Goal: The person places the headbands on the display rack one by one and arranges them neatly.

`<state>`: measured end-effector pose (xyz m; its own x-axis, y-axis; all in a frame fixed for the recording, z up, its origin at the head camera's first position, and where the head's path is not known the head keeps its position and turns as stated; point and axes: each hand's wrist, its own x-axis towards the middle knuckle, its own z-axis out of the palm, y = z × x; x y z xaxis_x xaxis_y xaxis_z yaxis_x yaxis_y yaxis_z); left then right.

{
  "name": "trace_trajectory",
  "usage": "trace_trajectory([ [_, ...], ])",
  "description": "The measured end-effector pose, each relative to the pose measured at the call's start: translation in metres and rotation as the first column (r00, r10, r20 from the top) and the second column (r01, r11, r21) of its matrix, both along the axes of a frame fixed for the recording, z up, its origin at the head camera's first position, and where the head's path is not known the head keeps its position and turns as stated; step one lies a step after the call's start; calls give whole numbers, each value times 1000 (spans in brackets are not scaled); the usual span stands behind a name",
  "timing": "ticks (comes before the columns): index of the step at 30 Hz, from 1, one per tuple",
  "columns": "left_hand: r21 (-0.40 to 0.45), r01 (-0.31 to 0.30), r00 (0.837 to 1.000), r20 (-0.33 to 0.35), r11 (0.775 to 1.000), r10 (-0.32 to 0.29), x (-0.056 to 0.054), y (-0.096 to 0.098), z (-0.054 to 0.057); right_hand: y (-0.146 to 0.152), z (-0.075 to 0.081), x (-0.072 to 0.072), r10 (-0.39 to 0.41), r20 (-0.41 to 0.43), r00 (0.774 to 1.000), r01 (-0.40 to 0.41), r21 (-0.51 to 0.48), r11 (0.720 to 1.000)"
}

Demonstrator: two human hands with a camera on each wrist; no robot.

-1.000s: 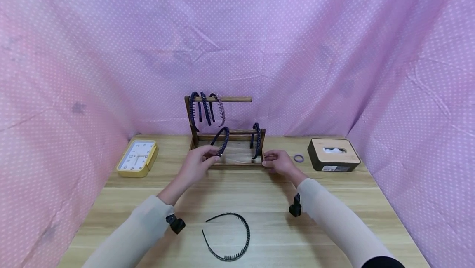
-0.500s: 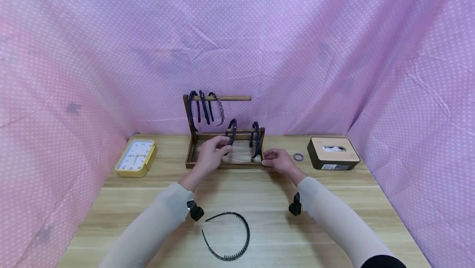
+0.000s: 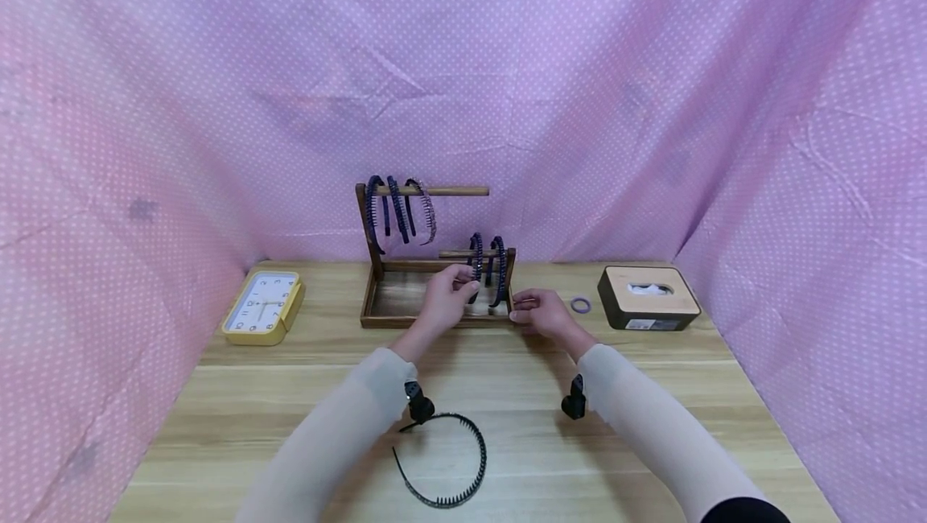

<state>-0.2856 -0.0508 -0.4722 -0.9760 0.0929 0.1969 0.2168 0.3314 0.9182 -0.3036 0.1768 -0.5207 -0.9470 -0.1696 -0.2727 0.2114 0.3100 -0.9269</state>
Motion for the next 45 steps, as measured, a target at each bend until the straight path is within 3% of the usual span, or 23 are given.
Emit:
trace_trajectory([
  [7, 23, 14, 1000, 0, 1000, -14, -3, 12, -1, -1, 1, 0, -6, 9, 1000, 6, 7, 1000],
  [14, 34, 14, 998, 58, 999, -16, -4, 16, -3, -1, 2, 1, 6, 6, 1000, -6, 14, 1000],
  [23, 68, 6, 998, 68, 998, -11, -5, 15, -9, -2, 0, 0, 13, 3, 1000, -13, 6, 1000],
  [38, 153, 7, 996, 91, 988, -21, -2, 13, -9, 0, 0, 1, 15, -6, 1000, -15, 14, 1000],
  [45, 107, -2, 997, 72, 994, -6, -1, 13, -7, 0, 1, 1, 5, 0, 1000, -5, 13, 1000],
])
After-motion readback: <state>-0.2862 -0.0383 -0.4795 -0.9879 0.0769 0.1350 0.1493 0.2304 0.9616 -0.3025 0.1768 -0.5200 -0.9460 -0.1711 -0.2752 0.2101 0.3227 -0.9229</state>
